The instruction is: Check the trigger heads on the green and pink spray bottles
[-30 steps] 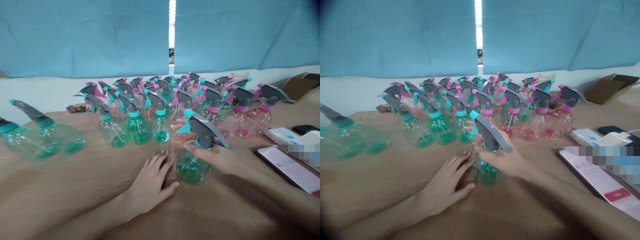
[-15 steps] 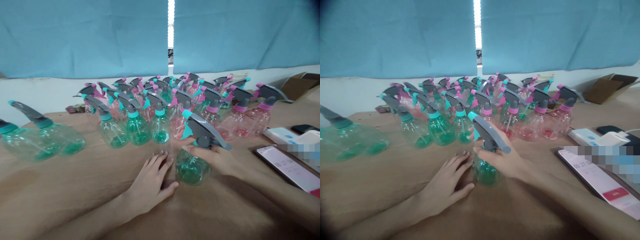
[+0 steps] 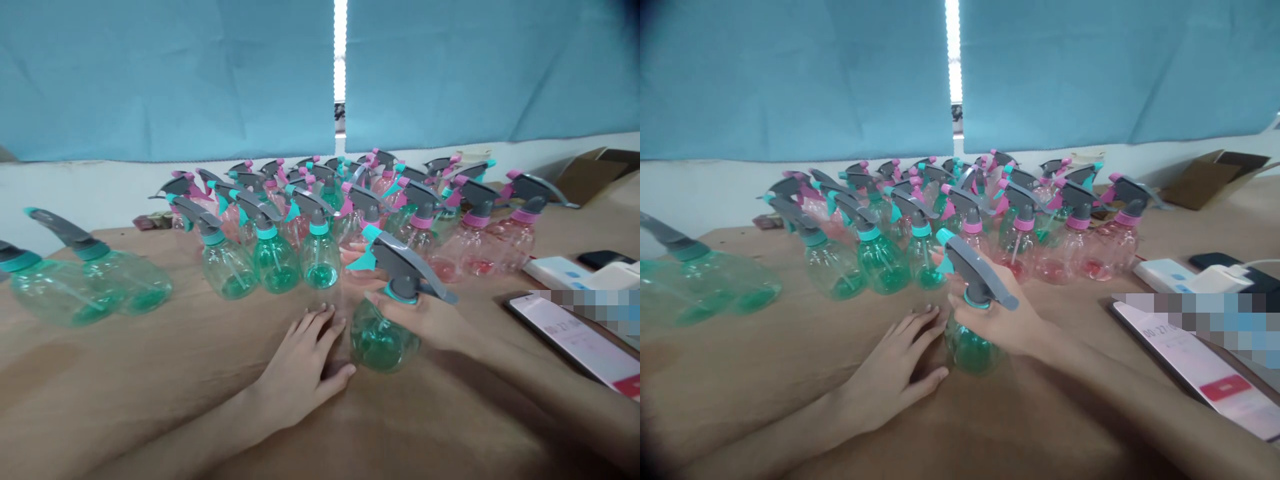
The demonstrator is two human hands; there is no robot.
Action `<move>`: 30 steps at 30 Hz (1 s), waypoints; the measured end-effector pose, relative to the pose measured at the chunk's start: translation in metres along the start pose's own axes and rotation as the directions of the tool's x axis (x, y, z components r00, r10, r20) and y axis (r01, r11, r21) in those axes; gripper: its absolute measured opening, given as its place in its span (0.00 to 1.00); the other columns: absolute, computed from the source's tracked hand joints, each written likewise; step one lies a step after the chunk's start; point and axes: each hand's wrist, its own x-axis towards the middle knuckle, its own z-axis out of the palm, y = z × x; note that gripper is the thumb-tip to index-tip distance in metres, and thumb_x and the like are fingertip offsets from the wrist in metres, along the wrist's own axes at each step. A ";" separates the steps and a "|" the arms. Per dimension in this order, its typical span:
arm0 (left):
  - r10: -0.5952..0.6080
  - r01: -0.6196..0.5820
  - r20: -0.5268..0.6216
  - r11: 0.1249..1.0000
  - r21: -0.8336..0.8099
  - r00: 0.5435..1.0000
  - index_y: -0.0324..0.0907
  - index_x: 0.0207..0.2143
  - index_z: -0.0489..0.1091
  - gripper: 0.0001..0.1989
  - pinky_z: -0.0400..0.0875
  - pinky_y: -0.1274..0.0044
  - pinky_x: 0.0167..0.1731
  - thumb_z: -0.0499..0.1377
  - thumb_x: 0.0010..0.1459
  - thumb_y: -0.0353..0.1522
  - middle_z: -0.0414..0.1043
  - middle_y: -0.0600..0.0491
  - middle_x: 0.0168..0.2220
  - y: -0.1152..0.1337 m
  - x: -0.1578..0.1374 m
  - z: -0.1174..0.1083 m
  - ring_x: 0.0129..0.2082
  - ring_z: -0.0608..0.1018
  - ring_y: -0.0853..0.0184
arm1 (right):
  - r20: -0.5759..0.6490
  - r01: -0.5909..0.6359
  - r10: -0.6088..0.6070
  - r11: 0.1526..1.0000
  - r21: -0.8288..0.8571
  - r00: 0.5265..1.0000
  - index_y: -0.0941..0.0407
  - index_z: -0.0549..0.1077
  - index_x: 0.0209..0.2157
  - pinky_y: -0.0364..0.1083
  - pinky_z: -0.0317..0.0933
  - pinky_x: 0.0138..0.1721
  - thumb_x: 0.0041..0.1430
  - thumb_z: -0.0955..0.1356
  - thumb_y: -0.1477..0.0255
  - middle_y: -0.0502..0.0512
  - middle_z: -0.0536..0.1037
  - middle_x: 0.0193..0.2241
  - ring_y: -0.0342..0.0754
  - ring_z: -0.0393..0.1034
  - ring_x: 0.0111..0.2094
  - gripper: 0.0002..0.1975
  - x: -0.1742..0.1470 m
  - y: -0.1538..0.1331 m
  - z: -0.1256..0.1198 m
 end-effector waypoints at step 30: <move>-0.009 0.009 -0.018 1.000 0.002 1.000 0.39 0.59 0.57 0.25 0.57 0.61 0.56 0.53 0.64 0.41 0.57 0.42 0.61 -0.006 -0.014 -0.005 0.60 0.60 0.54 | 0.004 -0.047 0.048 0.991 -0.129 0.999 0.50 0.69 0.44 0.52 0.66 0.42 0.46 0.72 0.55 0.52 0.77 0.40 0.53 0.73 0.41 0.25 -0.034 0.014 -0.021</move>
